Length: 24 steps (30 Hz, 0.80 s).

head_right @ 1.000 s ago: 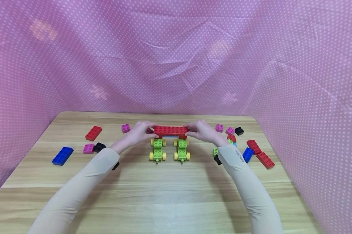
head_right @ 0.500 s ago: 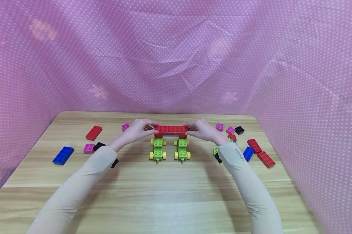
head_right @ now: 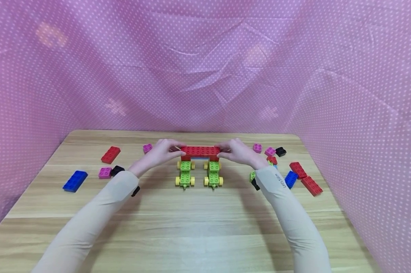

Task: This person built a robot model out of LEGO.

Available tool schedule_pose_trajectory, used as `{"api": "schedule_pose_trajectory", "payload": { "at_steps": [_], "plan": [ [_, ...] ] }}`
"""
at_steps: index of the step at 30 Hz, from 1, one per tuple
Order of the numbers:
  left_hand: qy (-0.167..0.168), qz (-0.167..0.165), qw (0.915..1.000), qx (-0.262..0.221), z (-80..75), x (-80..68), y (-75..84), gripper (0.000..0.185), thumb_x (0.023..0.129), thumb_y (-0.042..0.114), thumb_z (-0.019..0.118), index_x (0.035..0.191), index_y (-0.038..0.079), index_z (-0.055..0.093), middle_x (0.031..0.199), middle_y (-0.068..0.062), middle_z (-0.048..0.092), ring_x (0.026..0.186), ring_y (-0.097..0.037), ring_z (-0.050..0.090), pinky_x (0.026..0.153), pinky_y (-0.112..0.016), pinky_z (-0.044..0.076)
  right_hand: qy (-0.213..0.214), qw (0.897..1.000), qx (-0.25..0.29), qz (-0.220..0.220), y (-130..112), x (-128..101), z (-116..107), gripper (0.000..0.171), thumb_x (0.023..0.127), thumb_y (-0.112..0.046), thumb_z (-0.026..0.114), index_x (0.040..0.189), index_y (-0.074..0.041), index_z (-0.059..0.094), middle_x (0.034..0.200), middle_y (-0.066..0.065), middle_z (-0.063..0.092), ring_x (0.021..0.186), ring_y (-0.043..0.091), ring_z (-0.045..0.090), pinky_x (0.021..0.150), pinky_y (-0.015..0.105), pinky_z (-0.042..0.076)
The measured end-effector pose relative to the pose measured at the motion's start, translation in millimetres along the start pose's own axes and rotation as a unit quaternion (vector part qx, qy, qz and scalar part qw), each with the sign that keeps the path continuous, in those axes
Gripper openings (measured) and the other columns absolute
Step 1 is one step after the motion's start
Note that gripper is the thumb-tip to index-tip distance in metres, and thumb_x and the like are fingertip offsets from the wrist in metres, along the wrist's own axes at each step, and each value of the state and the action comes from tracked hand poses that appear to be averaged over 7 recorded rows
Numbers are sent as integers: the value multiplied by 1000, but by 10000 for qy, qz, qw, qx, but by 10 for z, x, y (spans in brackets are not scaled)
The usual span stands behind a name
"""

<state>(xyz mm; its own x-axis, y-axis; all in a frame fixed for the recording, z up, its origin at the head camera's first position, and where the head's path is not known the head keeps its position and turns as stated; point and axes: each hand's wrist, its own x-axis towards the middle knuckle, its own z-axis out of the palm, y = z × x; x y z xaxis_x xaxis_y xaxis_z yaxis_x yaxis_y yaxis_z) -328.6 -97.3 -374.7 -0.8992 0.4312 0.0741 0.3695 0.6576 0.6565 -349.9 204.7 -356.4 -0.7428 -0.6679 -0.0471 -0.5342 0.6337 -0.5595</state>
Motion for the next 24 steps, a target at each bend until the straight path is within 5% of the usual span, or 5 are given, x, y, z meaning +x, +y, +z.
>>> {"api": "schedule_pose_trajectory", "payload": {
  "at_steps": [15,24],
  "plan": [
    [-46,-87,9999,-18,19,-28,10,38,95,20,67,127,0,65,125,-18,69,103,-28,72,89,-36,60,-3,9999,88,145,10,-8,8,41,97,-21,65,133,-4,61,113,13,75,56,7,45,60,21,45],
    [80,66,9999,-55,35,-47,6,36,95,18,67,126,0,66,125,-19,69,101,-28,72,88,-36,60,112,9999,56,109,13,-37,44,42,96,-20,66,133,-2,61,117,15,73,63,10,53,68,24,51]
  ]
}}
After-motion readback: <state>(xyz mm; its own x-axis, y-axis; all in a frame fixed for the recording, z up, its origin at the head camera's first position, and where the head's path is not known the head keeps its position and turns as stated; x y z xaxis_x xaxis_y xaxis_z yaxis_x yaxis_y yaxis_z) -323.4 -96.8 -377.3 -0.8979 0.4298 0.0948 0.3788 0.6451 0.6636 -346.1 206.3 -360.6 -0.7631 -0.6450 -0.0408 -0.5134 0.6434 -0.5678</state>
